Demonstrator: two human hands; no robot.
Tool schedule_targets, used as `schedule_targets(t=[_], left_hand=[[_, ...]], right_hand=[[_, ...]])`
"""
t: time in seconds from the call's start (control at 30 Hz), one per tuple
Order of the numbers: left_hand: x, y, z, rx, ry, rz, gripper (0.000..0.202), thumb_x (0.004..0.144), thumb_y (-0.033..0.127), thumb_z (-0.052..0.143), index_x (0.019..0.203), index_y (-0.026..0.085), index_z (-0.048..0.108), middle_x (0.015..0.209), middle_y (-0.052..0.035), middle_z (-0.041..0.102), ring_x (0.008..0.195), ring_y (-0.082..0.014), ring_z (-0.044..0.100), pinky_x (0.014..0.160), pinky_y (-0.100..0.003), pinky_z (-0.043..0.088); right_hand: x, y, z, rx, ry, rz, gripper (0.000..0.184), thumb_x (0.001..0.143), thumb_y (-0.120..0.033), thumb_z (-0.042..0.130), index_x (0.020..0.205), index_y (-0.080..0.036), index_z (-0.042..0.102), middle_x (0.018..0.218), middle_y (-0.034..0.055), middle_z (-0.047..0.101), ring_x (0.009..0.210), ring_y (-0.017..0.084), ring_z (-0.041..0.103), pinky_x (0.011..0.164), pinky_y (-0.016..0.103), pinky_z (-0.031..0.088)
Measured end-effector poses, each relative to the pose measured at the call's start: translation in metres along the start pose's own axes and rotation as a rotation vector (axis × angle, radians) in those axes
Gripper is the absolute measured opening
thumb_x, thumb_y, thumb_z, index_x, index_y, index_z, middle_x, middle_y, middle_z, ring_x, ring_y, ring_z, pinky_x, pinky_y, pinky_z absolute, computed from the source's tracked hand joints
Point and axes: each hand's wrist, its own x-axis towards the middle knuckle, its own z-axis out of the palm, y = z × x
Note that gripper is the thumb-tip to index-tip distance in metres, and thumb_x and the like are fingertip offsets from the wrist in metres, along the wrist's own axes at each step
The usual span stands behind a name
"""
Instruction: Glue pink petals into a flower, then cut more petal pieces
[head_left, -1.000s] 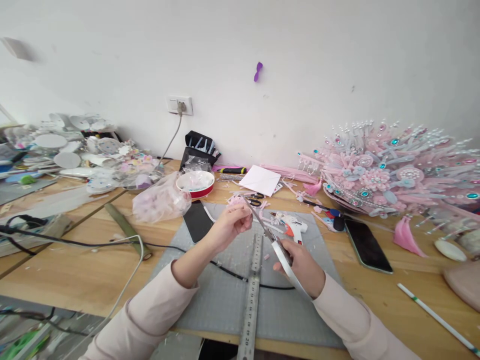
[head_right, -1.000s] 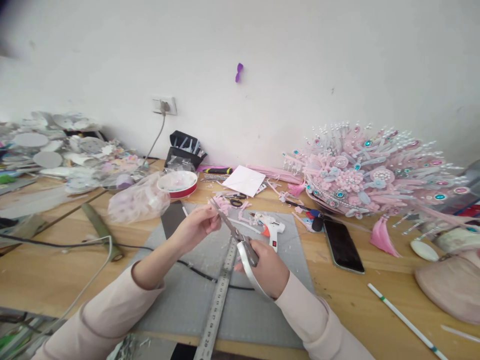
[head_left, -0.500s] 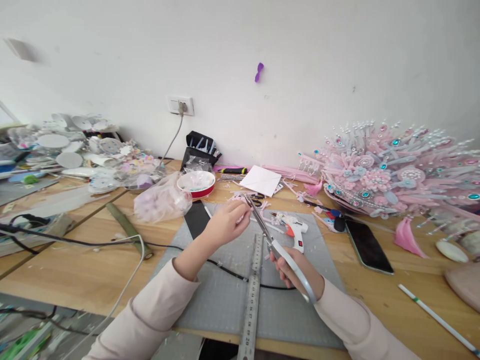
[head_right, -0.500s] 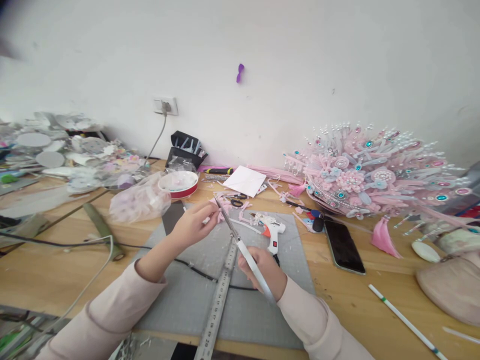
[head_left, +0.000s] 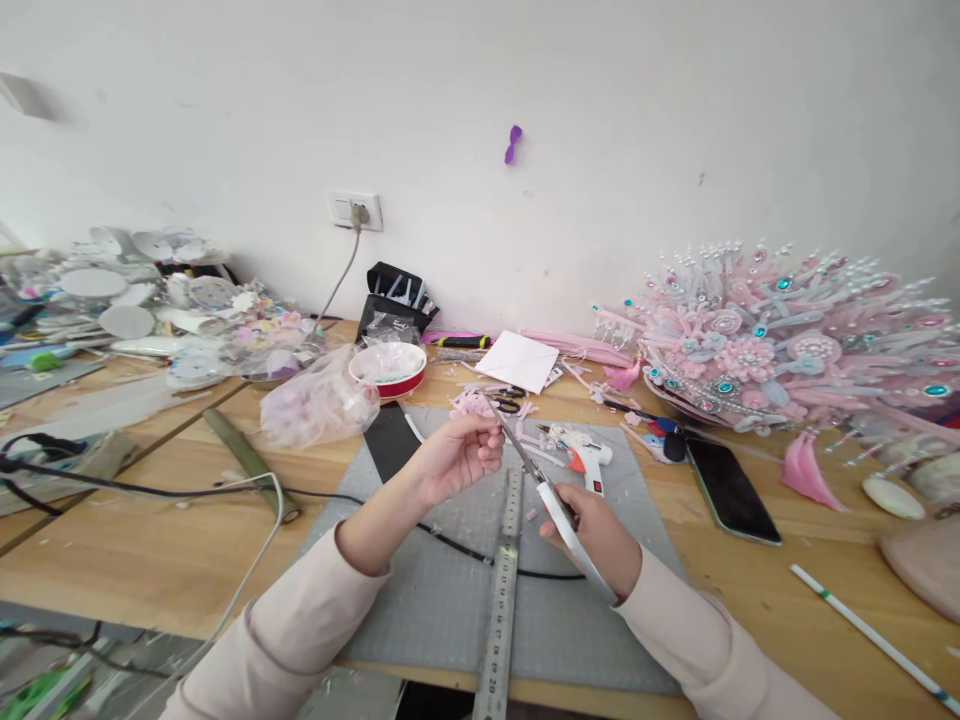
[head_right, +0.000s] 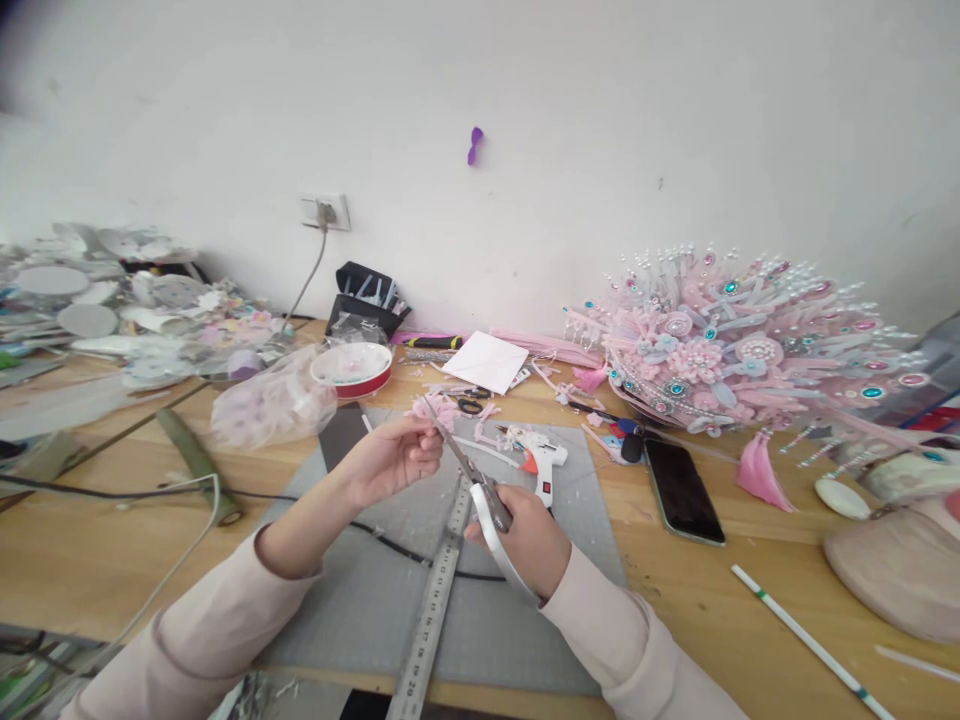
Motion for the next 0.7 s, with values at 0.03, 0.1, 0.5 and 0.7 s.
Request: schedule_targets(t=[0.03, 0.1, 0.5, 0.7], left_hand=[[0.0008, -0.0008, -0.0001, 0.007, 0.013, 0.023, 0.011, 0.067, 0.014, 0.059, 0.059, 0.012, 0.051, 0.051, 0.0018, 0.049, 0.041, -0.0019, 0.037, 0.043, -0.015, 0.032], [0.0024, -0.0025, -0.0004, 0.077, 0.046, 0.103, 0.011, 0.067, 0.015, 0.060, 0.060, 0.012, 0.053, 0.053, 0.0013, 0.051, 0.044, -0.0026, 0.039, 0.045, -0.016, 0.033], [-0.0011, 0.0017, -0.0046, 1.392, 0.229, 0.756, 0.014, 0.077, 0.021, 0.047, 0.064, 0.017, 0.052, 0.063, 0.0009, 0.053, 0.059, -0.0110, 0.045, 0.058, -0.024, 0.035], [0.0004, -0.0027, -0.0042, 1.331, 0.263, 0.826, 0.014, 0.078, 0.025, 0.049, 0.067, 0.018, 0.053, 0.065, -0.0004, 0.055, 0.061, -0.0124, 0.047, 0.062, -0.025, 0.036]], right_hand=[[0.0000, 0.0003, 0.0000, 0.007, -0.004, -0.004, 0.016, 0.067, -0.032, 0.062, 0.068, -0.016, 0.059, 0.068, 0.0031, 0.058, 0.062, 0.015, 0.050, 0.057, 0.027, 0.039], [-0.0002, 0.0007, 0.0000, 0.022, -0.008, -0.022, 0.015, 0.069, -0.031, 0.061, 0.068, -0.016, 0.059, 0.068, 0.0033, 0.059, 0.061, 0.015, 0.050, 0.058, 0.027, 0.039], [-0.0010, -0.0032, -0.0008, 0.040, -0.040, -0.027, 0.019, 0.071, -0.035, 0.058, 0.069, -0.016, 0.061, 0.062, 0.0000, 0.055, 0.056, 0.012, 0.047, 0.056, 0.025, 0.038], [-0.0008, -0.0039, 0.0006, 0.138, -0.049, -0.003, 0.029, 0.071, -0.045, 0.056, 0.067, -0.017, 0.056, 0.052, -0.0032, 0.046, 0.051, 0.010, 0.043, 0.050, 0.023, 0.035]])
